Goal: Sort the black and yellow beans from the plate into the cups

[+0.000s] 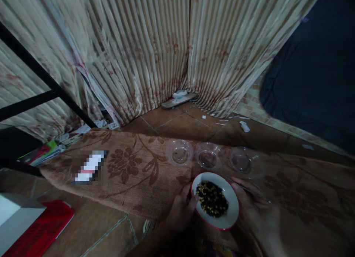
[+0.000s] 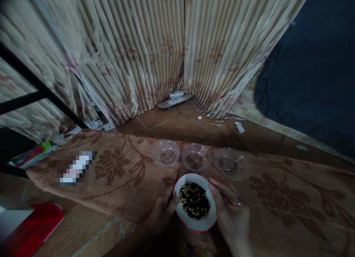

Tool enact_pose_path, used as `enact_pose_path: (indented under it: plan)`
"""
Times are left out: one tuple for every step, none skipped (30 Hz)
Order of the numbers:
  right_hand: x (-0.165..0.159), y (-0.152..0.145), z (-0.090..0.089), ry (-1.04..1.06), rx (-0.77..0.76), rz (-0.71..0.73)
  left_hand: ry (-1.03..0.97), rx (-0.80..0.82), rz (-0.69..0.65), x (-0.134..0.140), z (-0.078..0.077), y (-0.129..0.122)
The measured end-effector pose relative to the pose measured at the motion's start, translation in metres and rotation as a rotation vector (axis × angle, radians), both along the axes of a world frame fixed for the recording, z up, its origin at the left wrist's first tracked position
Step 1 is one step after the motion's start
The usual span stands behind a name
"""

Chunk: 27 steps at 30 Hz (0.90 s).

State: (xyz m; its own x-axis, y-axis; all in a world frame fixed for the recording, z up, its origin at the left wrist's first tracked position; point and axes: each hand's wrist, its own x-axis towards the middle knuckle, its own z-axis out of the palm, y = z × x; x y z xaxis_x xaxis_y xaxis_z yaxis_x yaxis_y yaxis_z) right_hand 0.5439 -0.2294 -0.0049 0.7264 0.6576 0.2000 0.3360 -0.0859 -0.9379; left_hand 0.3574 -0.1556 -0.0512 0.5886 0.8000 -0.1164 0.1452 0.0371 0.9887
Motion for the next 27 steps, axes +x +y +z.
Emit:
enact_pose_path:
  plan:
    - [0.004, -0.011, -0.004, 0.030, -0.028, -0.005, 0.011, 0.003, 0.004, 0.000, -0.001, 0.000]
    - [0.008, -0.022, -0.009, 0.046, -0.053, -0.027, 0.021, 0.003, 0.006, 0.001, -0.002, 0.000]
    - [0.011, -0.033, -0.013, 0.050, -0.075, -0.058, 0.032, 0.003, 0.005, 0.001, -0.002, 0.000]
    - [0.014, -0.042, -0.016, 0.050, -0.109, -0.074, 0.045, 0.001, 0.004, 0.002, -0.003, 0.000]
    - [0.015, -0.051, -0.019, 0.044, -0.139, -0.087, 0.059, -0.002, 0.002, 0.002, -0.004, 0.000]
    - [0.016, -0.058, -0.022, 0.037, -0.163, -0.089, 0.073, -0.003, 0.002, 0.002, -0.005, 0.000]
    - [0.016, -0.064, -0.024, 0.028, -0.183, -0.081, 0.084, -0.002, 0.004, 0.003, -0.006, 0.000]
    - [0.015, -0.069, -0.026, 0.014, -0.196, -0.071, 0.090, 0.002, 0.010, 0.003, -0.006, 0.000]
    - [0.014, -0.072, -0.027, -0.007, -0.204, -0.065, 0.093, 0.005, 0.017, 0.003, -0.007, 0.000]
    - [0.012, -0.075, -0.028, -0.034, -0.210, -0.060, 0.093, 0.004, 0.020, 0.003, -0.007, 0.000]
    - [0.010, -0.077, -0.029, -0.068, -0.216, -0.054, 0.093, 0.001, 0.020, 0.003, -0.007, 0.000]
    - [0.009, -0.078, -0.029, -0.105, -0.224, -0.044, 0.094, -0.005, 0.018, 0.003, -0.007, 0.001]
    - [0.008, -0.079, -0.030, -0.142, -0.228, -0.034, 0.098, -0.012, 0.015, 0.004, -0.006, 0.001]
    - [0.007, -0.080, -0.029, -0.175, -0.229, -0.022, 0.104, -0.017, 0.012, 0.004, -0.006, 0.001]
    - [0.007, -0.081, -0.029, -0.202, -0.229, -0.004, 0.109, -0.020, 0.010, 0.004, -0.006, 0.001]
    - [0.006, -0.082, -0.028, -0.224, -0.231, 0.017, 0.113, -0.020, 0.010, 0.004, -0.005, 0.001]
    - [0.006, -0.082, -0.028, -0.241, -0.236, 0.036, 0.114, -0.018, 0.012, 0.004, -0.005, 0.001]
    - [0.007, -0.083, -0.027, -0.253, -0.244, 0.051, 0.112, -0.015, 0.015, 0.004, -0.005, 0.000]
    - [0.007, -0.083, -0.027, -0.262, -0.254, 0.059, 0.107, -0.011, 0.018, 0.004, -0.005, 0.000]
    - [0.007, -0.083, -0.027, -0.267, -0.260, 0.059, 0.101, -0.005, 0.020, 0.004, -0.004, 0.000]
    - [0.007, -0.083, -0.027, -0.267, -0.266, 0.053, 0.096, 0.002, 0.021, 0.004, -0.004, 0.000]
    - [0.007, -0.082, -0.028, -0.265, -0.269, 0.042, 0.095, 0.008, 0.022, 0.004, -0.004, 0.000]
    - [0.007, -0.082, -0.028, -0.263, -0.270, 0.032, 0.098, 0.010, 0.020, 0.004, -0.003, 0.001]
    - [0.007, -0.081, -0.028, -0.261, -0.271, 0.028, 0.104, 0.008, 0.017, 0.004, -0.003, 0.001]
    - [0.006, -0.080, -0.028, -0.262, -0.267, 0.025, 0.110, 0.005, 0.014, 0.004, -0.003, 0.001]
    - [0.006, -0.080, -0.027, -0.264, -0.266, 0.025, 0.116, 0.000, 0.013, 0.004, -0.003, 0.001]
    - [0.005, -0.079, -0.026, -0.265, -0.268, 0.028, 0.121, -0.004, 0.012, 0.004, -0.003, 0.001]
